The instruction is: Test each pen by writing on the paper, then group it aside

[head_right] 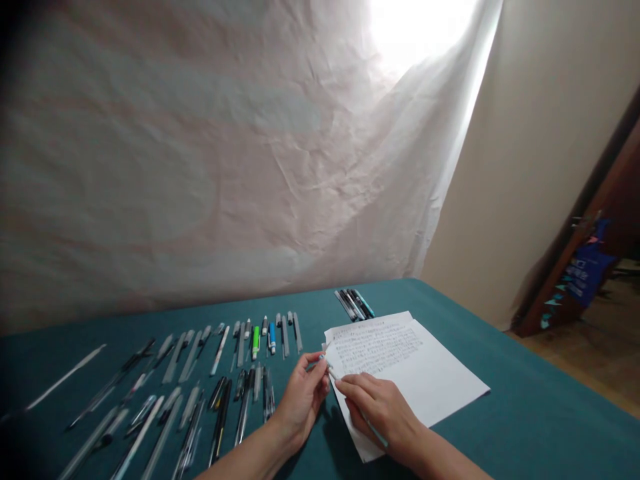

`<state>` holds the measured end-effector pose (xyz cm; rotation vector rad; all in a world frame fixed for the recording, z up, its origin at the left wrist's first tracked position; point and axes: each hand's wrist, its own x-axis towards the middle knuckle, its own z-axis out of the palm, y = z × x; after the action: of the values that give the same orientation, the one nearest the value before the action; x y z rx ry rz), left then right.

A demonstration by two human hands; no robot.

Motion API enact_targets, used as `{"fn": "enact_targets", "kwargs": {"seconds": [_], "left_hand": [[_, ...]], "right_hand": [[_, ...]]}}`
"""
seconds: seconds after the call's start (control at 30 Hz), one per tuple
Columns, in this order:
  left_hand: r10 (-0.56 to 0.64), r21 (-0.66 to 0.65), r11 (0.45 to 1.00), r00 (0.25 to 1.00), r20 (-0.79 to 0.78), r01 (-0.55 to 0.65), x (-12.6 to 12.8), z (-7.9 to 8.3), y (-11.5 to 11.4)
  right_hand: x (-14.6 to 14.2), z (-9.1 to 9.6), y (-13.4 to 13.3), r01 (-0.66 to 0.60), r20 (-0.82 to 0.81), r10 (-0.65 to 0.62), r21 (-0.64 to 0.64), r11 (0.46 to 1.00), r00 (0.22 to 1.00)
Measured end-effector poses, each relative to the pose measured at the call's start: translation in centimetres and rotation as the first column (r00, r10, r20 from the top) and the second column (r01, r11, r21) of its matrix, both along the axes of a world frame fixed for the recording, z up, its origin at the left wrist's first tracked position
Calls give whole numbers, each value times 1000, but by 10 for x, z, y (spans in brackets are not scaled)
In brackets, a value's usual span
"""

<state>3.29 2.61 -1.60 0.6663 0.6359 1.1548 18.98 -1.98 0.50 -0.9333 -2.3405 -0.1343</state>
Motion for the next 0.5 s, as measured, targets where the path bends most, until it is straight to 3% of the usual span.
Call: {"fn": "enact_targets", "kwargs": {"seconds": [0.13, 0.27, 0.4, 0.5], "left_hand": [[78, -42, 996, 997, -5, -78, 2, -5, 4], [159, -71, 985, 987, -2, -159, 1, -7, 7], [192, -55, 980, 981, -22, -193, 1, -7, 8], [192, -42, 980, 980, -46, -194, 1, -6, 7]], "right_hand": [[-2, 15, -5, -8, -75, -2, -138, 990, 997], [9, 23, -3, 139, -126, -174, -245, 960, 977], [25, 25, 5, 264, 25, -272, -346, 901, 962], [30, 26, 13, 326, 146, -293, -333, 885, 945]]}}
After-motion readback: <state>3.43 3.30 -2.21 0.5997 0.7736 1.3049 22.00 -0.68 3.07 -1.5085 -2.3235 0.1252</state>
